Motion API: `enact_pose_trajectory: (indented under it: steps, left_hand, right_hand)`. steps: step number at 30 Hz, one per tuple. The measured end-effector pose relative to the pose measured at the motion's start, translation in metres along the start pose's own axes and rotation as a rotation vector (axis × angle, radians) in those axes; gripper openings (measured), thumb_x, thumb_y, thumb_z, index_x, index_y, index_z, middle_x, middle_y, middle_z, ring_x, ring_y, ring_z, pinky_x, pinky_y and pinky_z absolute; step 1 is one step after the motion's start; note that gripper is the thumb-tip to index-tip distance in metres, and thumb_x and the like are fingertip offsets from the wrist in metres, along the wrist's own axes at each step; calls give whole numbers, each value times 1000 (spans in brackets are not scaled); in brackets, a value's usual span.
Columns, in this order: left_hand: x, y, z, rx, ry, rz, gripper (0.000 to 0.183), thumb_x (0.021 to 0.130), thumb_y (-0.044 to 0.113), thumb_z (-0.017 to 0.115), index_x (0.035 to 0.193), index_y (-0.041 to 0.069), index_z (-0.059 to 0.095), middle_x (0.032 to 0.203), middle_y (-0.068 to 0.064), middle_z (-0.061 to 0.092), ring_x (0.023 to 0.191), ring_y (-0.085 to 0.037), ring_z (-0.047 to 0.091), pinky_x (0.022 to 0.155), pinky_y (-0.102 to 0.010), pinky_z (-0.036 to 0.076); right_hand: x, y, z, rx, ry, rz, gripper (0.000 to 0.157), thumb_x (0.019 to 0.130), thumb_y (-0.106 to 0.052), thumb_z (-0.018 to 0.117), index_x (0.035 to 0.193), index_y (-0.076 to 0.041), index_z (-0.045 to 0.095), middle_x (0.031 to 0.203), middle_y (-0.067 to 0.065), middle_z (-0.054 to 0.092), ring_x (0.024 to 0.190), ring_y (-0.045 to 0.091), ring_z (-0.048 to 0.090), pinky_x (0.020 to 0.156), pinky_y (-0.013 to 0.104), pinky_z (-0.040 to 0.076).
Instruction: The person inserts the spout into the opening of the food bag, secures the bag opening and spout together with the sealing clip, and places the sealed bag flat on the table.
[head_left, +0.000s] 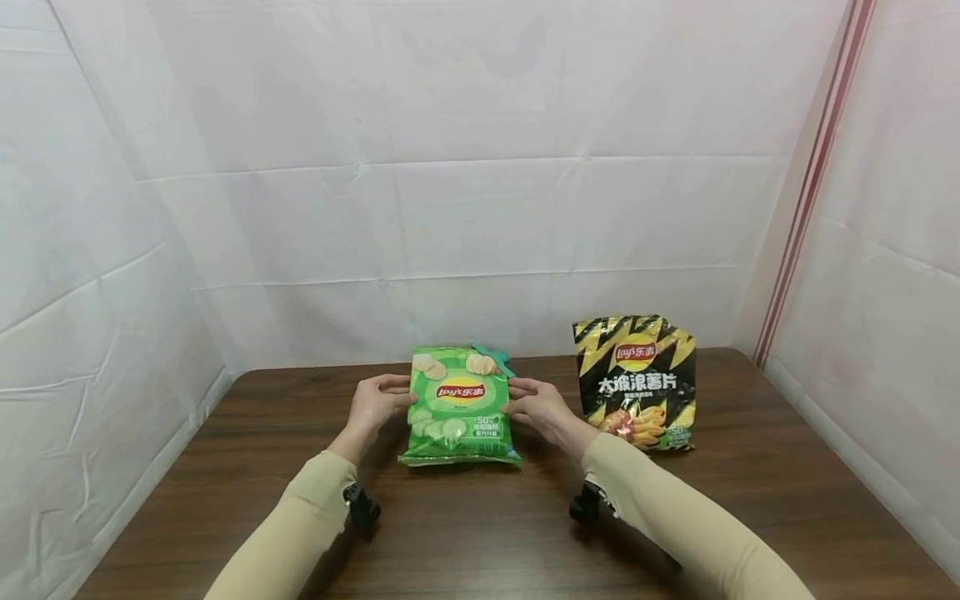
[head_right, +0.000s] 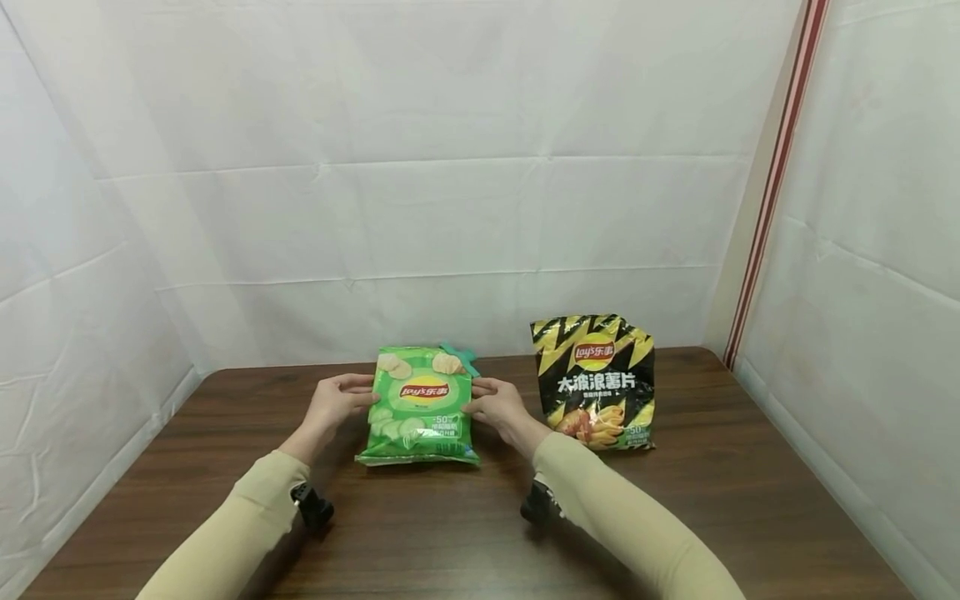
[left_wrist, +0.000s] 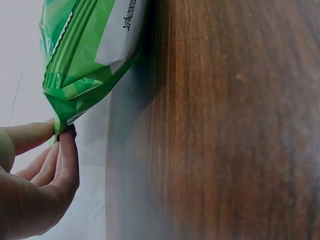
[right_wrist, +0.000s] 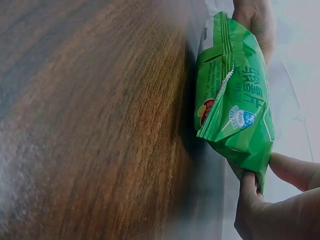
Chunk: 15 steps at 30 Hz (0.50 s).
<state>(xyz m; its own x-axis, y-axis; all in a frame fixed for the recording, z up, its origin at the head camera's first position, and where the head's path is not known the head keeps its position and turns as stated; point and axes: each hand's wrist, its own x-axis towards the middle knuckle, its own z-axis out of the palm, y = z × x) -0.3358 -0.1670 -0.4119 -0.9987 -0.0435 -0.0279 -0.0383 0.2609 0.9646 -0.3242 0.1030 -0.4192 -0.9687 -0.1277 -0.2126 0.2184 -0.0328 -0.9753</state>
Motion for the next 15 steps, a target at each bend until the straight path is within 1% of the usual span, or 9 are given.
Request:
enact_pose_trajectory:
  steps: [9, 15]
  left_hand:
    - [5, -4, 2, 39, -3, 12, 40, 86, 5, 67, 125, 1, 59, 118, -24, 62, 103, -30, 63, 84, -41, 54]
    - [5, -5, 2, 71, -12, 16, 39, 87, 4, 67, 125, 0, 58, 116, -24, 62, 99, -29, 64, 82, -41, 55]
  right_hand:
    - [5, 3, -1, 8, -11, 6, 61, 85, 8, 61, 141, 1, 39, 146, 23, 38, 131, 35, 43, 104, 46, 40]
    - [7, 4, -1, -2, -23, 8, 61, 86, 8, 61, 142, 1, 38, 146, 23, 37, 130, 36, 43, 104, 46, 40]
